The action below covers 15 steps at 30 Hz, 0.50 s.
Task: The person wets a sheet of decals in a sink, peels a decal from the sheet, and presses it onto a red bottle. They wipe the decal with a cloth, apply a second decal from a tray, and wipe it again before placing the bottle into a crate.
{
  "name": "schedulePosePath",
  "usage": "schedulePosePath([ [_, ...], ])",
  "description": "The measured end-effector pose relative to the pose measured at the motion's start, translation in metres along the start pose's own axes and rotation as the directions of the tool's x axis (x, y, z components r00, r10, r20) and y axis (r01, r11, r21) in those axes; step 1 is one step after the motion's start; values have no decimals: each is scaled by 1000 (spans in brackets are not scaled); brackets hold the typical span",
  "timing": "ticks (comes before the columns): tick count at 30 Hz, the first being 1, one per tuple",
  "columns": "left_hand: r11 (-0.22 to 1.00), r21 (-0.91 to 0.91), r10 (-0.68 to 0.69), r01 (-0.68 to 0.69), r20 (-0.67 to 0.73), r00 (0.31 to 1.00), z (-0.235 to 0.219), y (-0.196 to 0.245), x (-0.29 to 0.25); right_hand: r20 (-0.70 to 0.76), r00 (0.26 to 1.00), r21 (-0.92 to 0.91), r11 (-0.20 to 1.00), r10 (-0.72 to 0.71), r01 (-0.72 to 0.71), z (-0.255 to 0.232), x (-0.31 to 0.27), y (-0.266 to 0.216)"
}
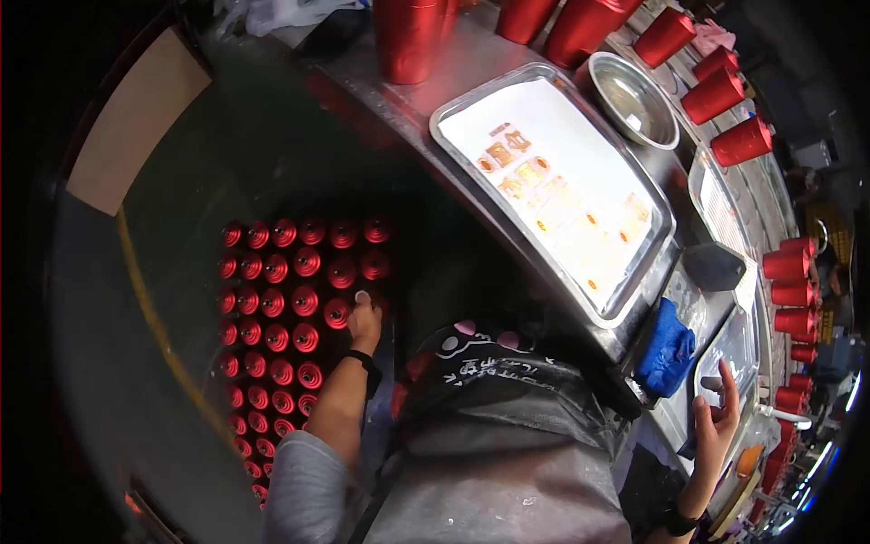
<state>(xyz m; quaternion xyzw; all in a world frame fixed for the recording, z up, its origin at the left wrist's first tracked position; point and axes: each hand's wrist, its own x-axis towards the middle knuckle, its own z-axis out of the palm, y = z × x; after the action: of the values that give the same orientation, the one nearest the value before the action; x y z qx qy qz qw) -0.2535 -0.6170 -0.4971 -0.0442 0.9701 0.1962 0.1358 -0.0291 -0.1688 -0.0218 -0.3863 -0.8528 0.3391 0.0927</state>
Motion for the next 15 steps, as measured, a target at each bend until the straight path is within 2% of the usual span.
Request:
schedulePosePath([
  [2, 999, 31, -35, 34, 61, 998, 11, -4, 6, -22, 1000, 3, 1000, 11, -11, -8, -4, 9],
  [5, 986, 138, -104, 92, 79, 991, 14, -1, 7, -50, 997, 5, 999, 53, -52, -14, -8, 17],
  [6, 987, 126, -105, 97, 53, 993, 22, -7, 10, -64, 998, 2, 1000, 27, -27, -14, -10, 25],
  [7, 991, 103, -94, 90, 32, 995, 35, -23, 13, -59, 990, 14, 992, 124, -124, -12, -11, 14],
  [8, 990, 133, -42, 44, -15, 999, 63, -50, 21, -70, 992, 26, 994, 105, -104, -12, -12, 20],
  [9, 980, 201, 6, 11, -82, 997, 74, -63, 22, -108, 994, -46, 999, -30, 26, -11, -13, 38],
  [10, 962, 272, 54, -12, -148, 988, 75, -66, 22, -80, 994, 48, 996, 78, -75, -12, -14, 33],
  [11, 959, 283, 76, -27, -166, 983, 79, -71, 29, -99, 994, -4, 999, -45, 45, -12, -13, 56],
  [13, 954, 287, 135, -81, -172, 976, 70, -70, 33, -86, 991, 78, 992, 106, -99, -13, -15, 40],
  [14, 951, 289, 170, -111, -186, 968, 65, -72, 36, -80, 993, 2, 996, 91, -91, -18, -15, 28],
  [15, 946, 291, 208, -143, -208, 956, 62, -71, 38, -108, 989, 65, 994, 100, -93, -20, -18, 33],
])
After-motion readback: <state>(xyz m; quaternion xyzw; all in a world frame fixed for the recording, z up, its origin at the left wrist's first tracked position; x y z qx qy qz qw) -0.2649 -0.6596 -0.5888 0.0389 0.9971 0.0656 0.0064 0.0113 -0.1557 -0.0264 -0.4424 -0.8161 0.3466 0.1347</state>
